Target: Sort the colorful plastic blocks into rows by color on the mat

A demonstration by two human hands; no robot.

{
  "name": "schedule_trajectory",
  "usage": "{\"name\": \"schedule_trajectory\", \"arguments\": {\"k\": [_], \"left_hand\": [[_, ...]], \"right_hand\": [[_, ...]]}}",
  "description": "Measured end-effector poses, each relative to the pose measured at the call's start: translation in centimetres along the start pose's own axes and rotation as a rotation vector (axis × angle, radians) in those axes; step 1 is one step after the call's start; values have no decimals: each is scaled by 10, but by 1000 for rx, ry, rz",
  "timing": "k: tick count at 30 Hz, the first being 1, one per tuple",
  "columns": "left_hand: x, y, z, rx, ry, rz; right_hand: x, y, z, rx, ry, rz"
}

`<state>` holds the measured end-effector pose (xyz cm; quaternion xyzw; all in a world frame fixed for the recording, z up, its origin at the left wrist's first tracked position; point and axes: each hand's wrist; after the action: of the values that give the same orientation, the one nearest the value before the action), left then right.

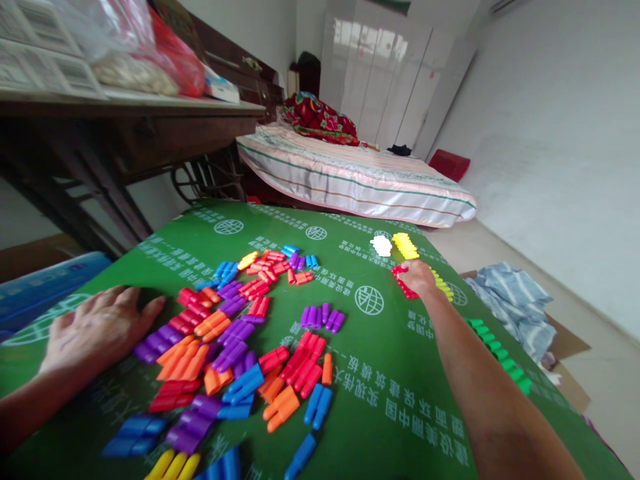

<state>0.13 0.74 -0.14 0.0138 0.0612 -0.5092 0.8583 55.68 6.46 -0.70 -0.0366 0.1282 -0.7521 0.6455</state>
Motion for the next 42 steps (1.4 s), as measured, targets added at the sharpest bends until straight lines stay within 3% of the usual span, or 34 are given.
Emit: {"name": "schedule_trajectory", "arguments": {"k": [15, 21, 25, 31, 35, 38, 42], "left_hand": [[3, 3, 5, 0, -24, 2], [8, 2, 4, 91, 31, -35], [13, 0, 0, 93, 51, -34], [14, -1, -7, 103, 91, -21], [15, -1, -8, 116, 99, -21], [17, -2, -7, 125, 105, -15], [19, -2, -8, 129, 113, -8]], "right_hand": [[6, 0, 2, 29, 11, -1], [13, -23, 10, 116, 68, 30], [24, -78, 5, 60, 62, 230], [72, -221, -6, -236, -69, 843], [96, -307, -15, -211, -80, 1132], [99, -350, -26, -96, -92, 1269], [96, -379, -40, -43, -138, 1345]]}}
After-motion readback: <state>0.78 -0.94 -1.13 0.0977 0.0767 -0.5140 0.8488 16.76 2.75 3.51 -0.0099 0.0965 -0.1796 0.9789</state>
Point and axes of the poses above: each hand's wrist, its own x-axis away from the middle knuckle, its own z-axis out of the back of the hand, y = z × x, and after that the axes turned 14 degrees about z, right-handed
